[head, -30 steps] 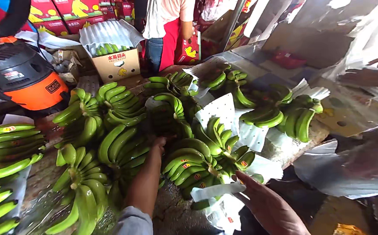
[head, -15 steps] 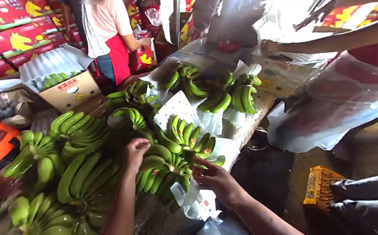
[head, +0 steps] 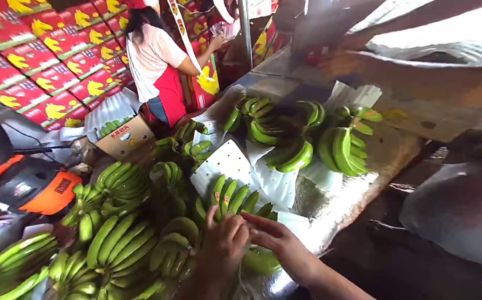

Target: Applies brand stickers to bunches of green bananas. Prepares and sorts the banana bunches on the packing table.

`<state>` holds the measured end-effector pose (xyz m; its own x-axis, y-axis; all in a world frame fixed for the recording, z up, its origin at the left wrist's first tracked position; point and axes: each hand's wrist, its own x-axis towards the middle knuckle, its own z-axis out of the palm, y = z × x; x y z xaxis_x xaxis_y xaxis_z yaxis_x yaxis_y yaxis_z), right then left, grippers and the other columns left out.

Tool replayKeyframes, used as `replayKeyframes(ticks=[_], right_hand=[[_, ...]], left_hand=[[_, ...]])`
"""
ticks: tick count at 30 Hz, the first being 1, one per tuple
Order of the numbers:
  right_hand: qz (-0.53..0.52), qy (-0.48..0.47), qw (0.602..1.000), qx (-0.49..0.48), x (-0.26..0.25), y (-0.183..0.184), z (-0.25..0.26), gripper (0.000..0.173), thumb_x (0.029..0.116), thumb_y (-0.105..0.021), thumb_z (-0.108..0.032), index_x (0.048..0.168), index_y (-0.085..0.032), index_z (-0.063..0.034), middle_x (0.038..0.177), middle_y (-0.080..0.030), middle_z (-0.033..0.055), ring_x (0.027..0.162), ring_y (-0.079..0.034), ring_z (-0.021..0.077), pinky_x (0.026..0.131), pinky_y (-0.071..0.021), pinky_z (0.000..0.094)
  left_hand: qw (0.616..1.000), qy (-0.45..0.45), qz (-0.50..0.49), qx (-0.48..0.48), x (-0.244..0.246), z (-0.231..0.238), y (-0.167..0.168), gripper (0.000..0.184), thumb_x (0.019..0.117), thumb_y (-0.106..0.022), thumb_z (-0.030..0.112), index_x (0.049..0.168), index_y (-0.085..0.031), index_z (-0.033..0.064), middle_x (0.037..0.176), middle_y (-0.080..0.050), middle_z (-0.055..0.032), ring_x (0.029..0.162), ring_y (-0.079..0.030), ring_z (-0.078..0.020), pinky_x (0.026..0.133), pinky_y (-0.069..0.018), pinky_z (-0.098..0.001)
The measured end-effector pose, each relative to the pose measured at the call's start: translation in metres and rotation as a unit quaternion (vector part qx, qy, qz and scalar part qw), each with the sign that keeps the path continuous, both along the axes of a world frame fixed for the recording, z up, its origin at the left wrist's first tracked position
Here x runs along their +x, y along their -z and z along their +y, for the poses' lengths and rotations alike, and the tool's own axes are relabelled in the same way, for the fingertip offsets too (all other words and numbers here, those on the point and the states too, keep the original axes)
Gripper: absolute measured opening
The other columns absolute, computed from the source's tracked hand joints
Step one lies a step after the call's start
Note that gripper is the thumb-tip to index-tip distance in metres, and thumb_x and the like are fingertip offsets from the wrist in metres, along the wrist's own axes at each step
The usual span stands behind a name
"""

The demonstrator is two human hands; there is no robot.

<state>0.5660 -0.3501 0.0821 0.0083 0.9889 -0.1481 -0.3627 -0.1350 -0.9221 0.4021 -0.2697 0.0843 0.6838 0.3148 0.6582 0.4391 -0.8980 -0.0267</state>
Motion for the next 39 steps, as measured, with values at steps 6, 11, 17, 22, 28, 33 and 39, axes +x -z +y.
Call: replayKeyframes(ticks=[6, 11, 17, 22, 28, 33, 39], right_hand=[[0.111, 0.121, 0.986, 0.013, 0.120, -0.025, 0.052, 0.028, 0.1046, -0.047, -0.010, 0.126, -0.062, -0.0020, 0.108, -0.072, 0.0027, 0.091, -0.069, 0.0103, 0.079, -0.0587, 0.0281], [0.246, 0.209, 0.937, 0.134, 0.208, -0.093, 0.107, 0.039, 0.1023, -0.043, 0.006, 0.129, -0.057, -0.0185, 0.115, -0.071, -0.0008, 0.089, -0.071, 0.0072, 0.076, -0.0598, 0.0213], [0.116, 0.033, 0.993, 0.013, 0.178, -0.055, 0.140, 0.035, 0.0919, -0.063, 0.004, 0.126, -0.061, -0.0011, 0.107, -0.067, 0.0068, 0.086, -0.066, 0.0131, 0.075, -0.0578, 0.0288], [0.023, -0.003, 1.000, 0.002, 0.153, -0.019, 0.181, 0.025, 0.1032, -0.056, -0.010, 0.123, -0.067, 0.0001, 0.116, -0.069, 0.0046, 0.102, -0.064, 0.0068, 0.088, -0.0529, 0.0251], [-0.150, 0.070, 0.984, -0.069, 0.139, 0.019, 0.278, 0.038, 0.1085, -0.050, -0.017, 0.141, -0.056, 0.0022, 0.138, -0.060, 0.0197, 0.124, -0.060, 0.0224, 0.105, -0.0455, 0.0373], [-0.150, -0.119, 0.978, -0.082, 0.102, 0.048, 0.283, 0.036, 0.1087, -0.050, -0.023, 0.120, -0.067, 0.0057, 0.114, -0.069, 0.0170, 0.102, -0.065, 0.0191, 0.093, -0.0505, 0.0375], [-0.102, -0.141, 0.974, -0.145, 0.088, 0.064, 0.259, 0.028, 0.1062, -0.055, -0.025, 0.109, -0.073, -0.0032, 0.096, -0.067, 0.0016, 0.077, -0.055, 0.0036, 0.070, -0.0455, 0.0242]], left_hand=[[0.970, 0.068, -0.111, -0.204, 0.085, 0.035, -0.028, 0.020, 0.1078, -0.049, 0.024, 0.096, -0.059, 0.0110, 0.116, -0.066, -0.0083, 0.123, -0.059, -0.0182, 0.111, -0.0433, -0.0387], [0.896, -0.065, -0.180, -0.400, 0.070, 0.117, -0.086, 0.016, 0.1026, -0.050, 0.007, 0.109, -0.055, -0.0069, 0.101, -0.066, -0.0095, 0.092, -0.069, -0.0125, 0.085, -0.0594, -0.0332], [0.839, -0.282, 0.042, -0.464, 0.047, 0.211, -0.086, 0.022, 0.1050, -0.050, 0.004, 0.120, -0.057, -0.0106, 0.109, -0.064, -0.0222, 0.097, -0.067, -0.0257, 0.090, -0.0558, -0.0419], [0.808, -0.306, 0.211, -0.457, 0.069, 0.278, -0.068, 0.027, 0.1077, -0.047, 0.007, 0.126, -0.056, -0.0108, 0.135, -0.054, -0.0308, 0.126, -0.055, -0.0402, 0.109, -0.0435, -0.0516], [0.776, -0.260, 0.298, -0.492, 0.082, 0.363, -0.038, 0.030, 0.1092, -0.042, 0.008, 0.131, -0.053, -0.0090, 0.128, -0.059, -0.0316, 0.117, -0.062, -0.0426, 0.103, -0.0485, -0.0561], [0.739, -0.245, 0.459, -0.427, 0.090, 0.405, -0.015, 0.029, 0.1069, -0.047, 0.009, 0.129, -0.056, -0.0064, 0.126, -0.061, -0.0321, 0.122, -0.059, -0.0493, 0.103, -0.0441, -0.0666], [0.680, -0.259, 0.605, -0.322, 0.117, 0.399, 0.023, 0.034, 0.1055, -0.045, 0.005, 0.135, -0.057, -0.0065, 0.135, -0.059, -0.0317, 0.127, -0.056, -0.0509, 0.105, -0.0426, -0.0676]])
